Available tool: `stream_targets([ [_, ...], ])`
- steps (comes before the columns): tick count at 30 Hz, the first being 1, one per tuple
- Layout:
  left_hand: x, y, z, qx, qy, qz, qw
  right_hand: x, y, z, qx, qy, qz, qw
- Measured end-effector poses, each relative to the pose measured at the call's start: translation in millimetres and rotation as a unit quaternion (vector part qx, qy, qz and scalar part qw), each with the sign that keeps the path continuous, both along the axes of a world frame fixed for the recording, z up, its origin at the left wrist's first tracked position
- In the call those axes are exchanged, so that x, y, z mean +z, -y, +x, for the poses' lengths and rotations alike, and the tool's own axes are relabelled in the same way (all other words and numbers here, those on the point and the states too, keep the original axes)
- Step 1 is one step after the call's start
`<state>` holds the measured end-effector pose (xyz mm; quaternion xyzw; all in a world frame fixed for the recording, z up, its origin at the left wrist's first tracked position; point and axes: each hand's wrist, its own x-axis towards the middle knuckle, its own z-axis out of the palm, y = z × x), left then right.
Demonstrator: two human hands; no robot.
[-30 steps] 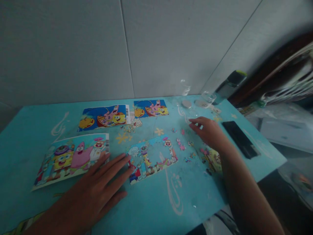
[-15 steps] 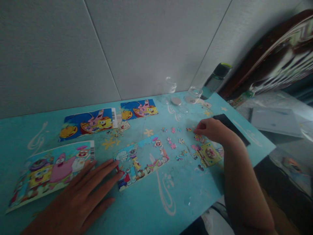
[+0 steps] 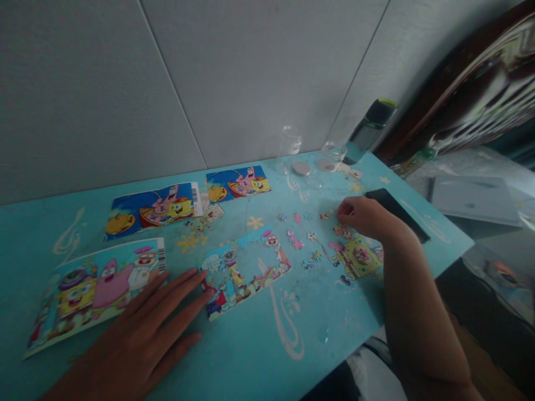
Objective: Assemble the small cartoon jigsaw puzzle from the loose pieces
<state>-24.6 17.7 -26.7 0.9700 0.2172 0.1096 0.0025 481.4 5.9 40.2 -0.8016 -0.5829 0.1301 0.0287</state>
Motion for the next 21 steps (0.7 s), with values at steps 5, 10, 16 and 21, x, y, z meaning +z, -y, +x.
stream_targets([
  [5, 2.3, 0.6, 1.4, 0.003, -0.001, -0.002, 1.000, 0.1, -2.0, 1.3, -0.010, -0.002, 0.005, 1.000],
  [10, 4.4, 1.0, 2.3, 0.003, 0.002, -0.003, 1.000, -0.2, -2.7, 2.6, -0.006, -0.023, 0.019, 1.000],
  [16, 1.2, 1.2, 1.4, -0.003, -0.002, 0.001, 1.000, -1.4, -4.5, 5.9, 0.009, -0.054, 0.020, 0.998],
  [21, 2.0, 1.5, 1.4, -0.013, 0.006, 0.005, 1.000, -2.6, -6.9, 8.3, 0.018, -0.081, 0.019, 0.996],
])
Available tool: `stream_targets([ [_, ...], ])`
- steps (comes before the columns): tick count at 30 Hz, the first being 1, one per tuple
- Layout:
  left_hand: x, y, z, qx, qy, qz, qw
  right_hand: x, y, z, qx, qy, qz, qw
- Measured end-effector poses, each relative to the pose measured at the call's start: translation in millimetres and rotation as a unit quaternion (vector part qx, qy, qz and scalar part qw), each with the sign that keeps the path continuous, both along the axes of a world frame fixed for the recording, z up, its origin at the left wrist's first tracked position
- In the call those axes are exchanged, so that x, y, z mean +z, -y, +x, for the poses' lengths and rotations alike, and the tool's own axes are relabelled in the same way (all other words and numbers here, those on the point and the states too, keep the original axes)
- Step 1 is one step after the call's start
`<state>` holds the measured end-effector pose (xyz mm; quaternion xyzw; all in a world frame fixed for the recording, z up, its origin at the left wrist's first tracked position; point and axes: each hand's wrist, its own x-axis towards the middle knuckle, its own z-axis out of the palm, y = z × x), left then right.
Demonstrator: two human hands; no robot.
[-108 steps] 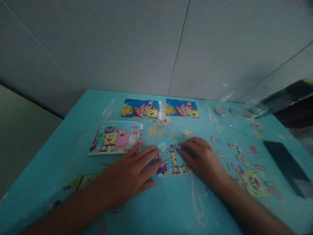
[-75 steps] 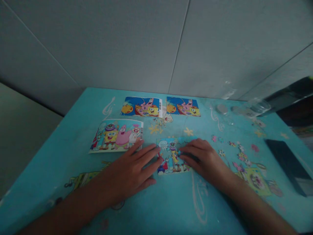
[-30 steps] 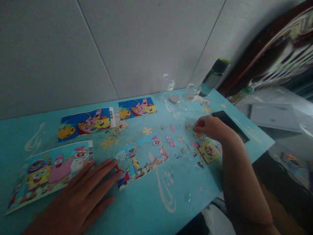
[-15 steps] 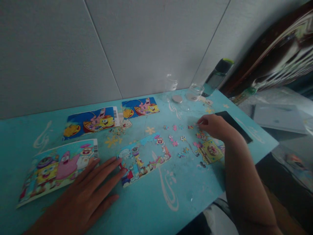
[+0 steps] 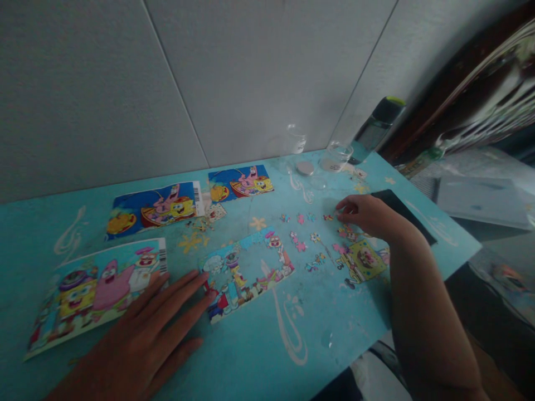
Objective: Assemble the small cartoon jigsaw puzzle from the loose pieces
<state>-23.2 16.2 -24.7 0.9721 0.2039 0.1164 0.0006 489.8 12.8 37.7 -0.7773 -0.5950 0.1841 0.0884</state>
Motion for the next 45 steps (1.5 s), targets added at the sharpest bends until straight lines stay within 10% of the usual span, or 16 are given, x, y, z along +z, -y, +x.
stream_targets([
  [19, 13.6, 1.2, 8.4, -0.005, 0.005, 0.024, 1.000, 22.2, 2.6, -17.6, 0.057, -0.371, -0.011, 0.927],
  [32, 5.6, 0.0, 3.8, 0.003, -0.001, 0.011, 1.000, 24.8, 4.5, -37.0, 0.233, -0.257, -0.071, 0.935],
  [45, -2.7, -2.6, -0.6, 0.002, 0.000, 0.019, 1.000, 16.2, 9.2, -40.0, 0.232, -0.198, -0.102, 0.947],
])
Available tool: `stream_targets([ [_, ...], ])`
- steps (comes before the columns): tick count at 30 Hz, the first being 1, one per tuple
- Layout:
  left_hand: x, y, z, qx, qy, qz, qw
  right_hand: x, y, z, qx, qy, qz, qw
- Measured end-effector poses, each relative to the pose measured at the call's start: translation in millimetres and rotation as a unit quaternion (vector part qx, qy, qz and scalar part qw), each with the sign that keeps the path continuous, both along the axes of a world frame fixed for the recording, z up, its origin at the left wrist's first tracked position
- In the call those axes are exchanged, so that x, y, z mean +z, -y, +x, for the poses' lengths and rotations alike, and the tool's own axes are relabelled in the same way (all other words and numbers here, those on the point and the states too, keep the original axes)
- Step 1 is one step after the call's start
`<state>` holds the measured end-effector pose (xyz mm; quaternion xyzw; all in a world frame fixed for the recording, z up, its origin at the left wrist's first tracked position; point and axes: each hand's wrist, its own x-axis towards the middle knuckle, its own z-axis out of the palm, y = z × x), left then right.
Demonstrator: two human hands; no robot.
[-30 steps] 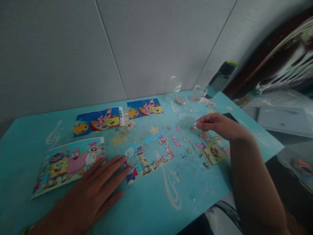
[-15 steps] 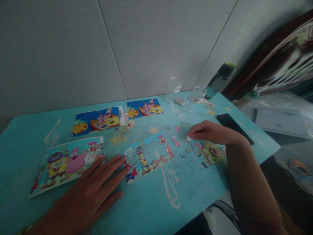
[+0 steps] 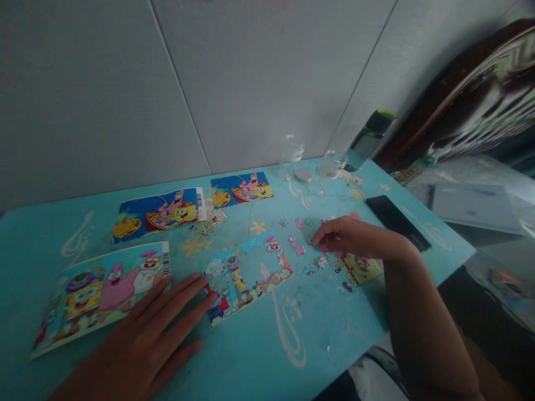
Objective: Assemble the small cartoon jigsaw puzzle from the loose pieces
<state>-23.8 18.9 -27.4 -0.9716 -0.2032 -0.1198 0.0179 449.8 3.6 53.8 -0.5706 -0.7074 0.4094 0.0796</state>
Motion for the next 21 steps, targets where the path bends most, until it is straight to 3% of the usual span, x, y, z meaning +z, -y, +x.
stream_targets([
  [5, 3.3, 0.4, 1.7, -0.005, 0.001, 0.005, 1.000, -4.3, -5.6, 4.6, -0.065, 0.071, 0.046, 0.994],
  [16, 21.1, 6.7, 14.2, 0.018, 0.009, 0.013, 1.000, -9.0, -7.0, -17.5, -0.073, 0.109, 0.081, 0.988],
  [21, 22.7, 10.7, 15.2, 0.030, 0.004, -0.032, 0.999, -10.3, -10.7, -24.6, -0.095, 0.098, 0.111, 0.984],
])
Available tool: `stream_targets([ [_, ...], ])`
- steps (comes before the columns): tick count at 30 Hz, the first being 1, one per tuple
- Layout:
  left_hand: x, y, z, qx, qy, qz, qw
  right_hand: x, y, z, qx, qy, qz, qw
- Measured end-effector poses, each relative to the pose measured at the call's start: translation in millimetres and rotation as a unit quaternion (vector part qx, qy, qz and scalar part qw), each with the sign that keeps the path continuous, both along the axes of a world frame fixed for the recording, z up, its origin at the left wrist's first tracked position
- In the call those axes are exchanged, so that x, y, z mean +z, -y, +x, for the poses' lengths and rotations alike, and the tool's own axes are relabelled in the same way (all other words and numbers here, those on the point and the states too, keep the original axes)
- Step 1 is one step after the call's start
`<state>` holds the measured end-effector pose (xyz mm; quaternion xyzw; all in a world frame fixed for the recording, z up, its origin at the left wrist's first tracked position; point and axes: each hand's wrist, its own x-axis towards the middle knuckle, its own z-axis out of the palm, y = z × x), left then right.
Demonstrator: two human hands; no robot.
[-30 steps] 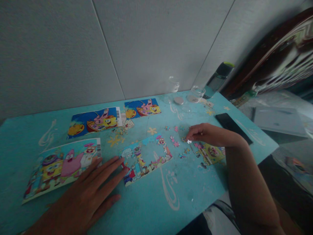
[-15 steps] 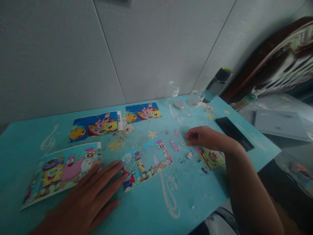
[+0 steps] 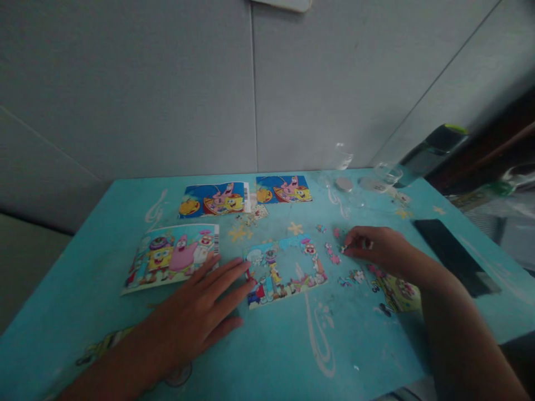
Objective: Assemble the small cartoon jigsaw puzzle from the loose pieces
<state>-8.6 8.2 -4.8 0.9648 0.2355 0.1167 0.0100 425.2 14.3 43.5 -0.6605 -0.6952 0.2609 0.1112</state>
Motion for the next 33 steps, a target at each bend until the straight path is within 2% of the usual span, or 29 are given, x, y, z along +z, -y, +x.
stream_targets([
  [2, -1.2, 1.4, 0.4, 0.005, 0.001, -0.015, 1.000, 0.8, 1.2, -14.6, -0.005, -0.031, 0.025, 0.999],
  [5, -1.9, 2.8, 2.1, 0.009, 0.003, -0.023, 1.000, -1.1, 7.2, -52.2, 0.016, -0.119, 0.044, 0.992],
  [8, -1.6, 3.0, 4.5, 0.009, 0.004, -0.029, 1.000, -9.2, 13.9, -94.6, 0.059, -0.183, 0.010, 0.981],
  [11, -1.1, 3.4, 6.2, 0.014, 0.006, -0.028, 0.999, -19.4, 16.2, -120.9, 0.055, -0.198, -0.010, 0.979],
  [15, 0.7, 4.7, 7.2, 0.025, 0.009, -0.033, 0.999, -26.1, 13.6, -127.0, 0.029, -0.163, 0.011, 0.986],
  [23, 4.8, 5.2, 9.7, 0.028, 0.007, -0.031, 0.999, -20.0, 13.4, -129.3, 0.041, -0.124, 0.033, 0.991],
  [33, 0.5, 4.8, 10.6, 0.026, 0.010, -0.029, 0.999, -21.5, 11.5, -133.1, 0.058, -0.094, 0.062, 0.992],
])
